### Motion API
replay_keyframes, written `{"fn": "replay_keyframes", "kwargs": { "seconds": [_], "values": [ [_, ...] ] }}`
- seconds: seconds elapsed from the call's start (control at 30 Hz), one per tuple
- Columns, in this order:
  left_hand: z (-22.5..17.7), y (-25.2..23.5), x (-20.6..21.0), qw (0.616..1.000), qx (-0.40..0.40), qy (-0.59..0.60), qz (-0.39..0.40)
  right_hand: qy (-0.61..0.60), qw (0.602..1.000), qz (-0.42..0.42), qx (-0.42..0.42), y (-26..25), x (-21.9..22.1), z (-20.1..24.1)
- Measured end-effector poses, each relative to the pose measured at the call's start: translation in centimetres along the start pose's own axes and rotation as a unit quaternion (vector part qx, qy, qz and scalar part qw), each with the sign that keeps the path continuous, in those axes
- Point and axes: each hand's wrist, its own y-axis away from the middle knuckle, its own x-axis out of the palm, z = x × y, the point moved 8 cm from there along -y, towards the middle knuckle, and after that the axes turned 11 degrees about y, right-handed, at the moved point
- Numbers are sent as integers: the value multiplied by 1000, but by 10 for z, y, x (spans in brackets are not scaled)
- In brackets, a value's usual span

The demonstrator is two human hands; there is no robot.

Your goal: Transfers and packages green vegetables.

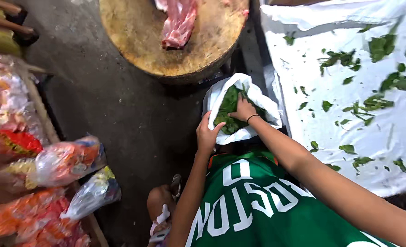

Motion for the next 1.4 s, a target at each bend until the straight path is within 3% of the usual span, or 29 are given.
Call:
{"fn": "replay_keyframes", "kwargs": {
  "seconds": [0.13, 0.2, 0.27, 0.37, 0.43, 0.5, 0.57, 0.63, 0.7, 0.83, 0.9, 1.0, 1.1, 1.23, 1.3, 1.4],
  "values": [
    [27, -15, 11, 992, -60, 110, -21, -102, 989, -89, -58, 87, -59, -46],
    [30, -23, 4, 990, -68, 112, -59, -192, 963, -186, -7, 131, -79, -110],
    [17, -34, -10, 994, -27, -3, -106, -211, 926, -295, 105, 165, -74, -206],
    [-27, -62, -8, 985, 66, -80, -140, -173, 849, -377, 328, 235, -18, -359],
    [-69, -87, 20, 981, 135, -77, -114, -187, 779, -339, 493, 286, 35, -431],
    [-113, -105, 67, 975, 208, -62, -48, -244, 715, -267, 598, 318, 83, -458],
    [-150, -116, 128, 963, 262, -46, 39, -271, 689, -240, 627, 321, 106, -458],
    [-176, -126, 195, 948, 289, -41, 126, -290, 695, -248, 610, 307, 93, -434],
    [-194, -136, 260, 937, 290, -53, 190, -298, 733, -276, 546, 288, 57, -392],
    [-207, -167, 382, 918, 270, -139, 253, -284, 855, -297, 318, 232, -8, -306],
    [-204, -181, 432, 909, 257, -212, 251, -325, 871, -292, 223, 209, -34, -295],
    [-198, -185, 489, 892, 253, -290, 236, -284, 874, -338, 203, 191, -100, -352],
    [-183, -143, 517, 860, 309, -313, 258, -250, 869, -366, 220, 168, -181, -446],
    [-158, -13, 518, 767, 373, -199, 483, -211, 848, -413, 257, 107, -237, -546],
    [-160, 15, 515, 744, 383, -155, 525, -186, 862, -387, 269, 77, -241, -568],
    [-194, -39, 527, 776, 383, -152, 478, -156, 891, -363, 225, 75, -206, -532]
  ]
}}
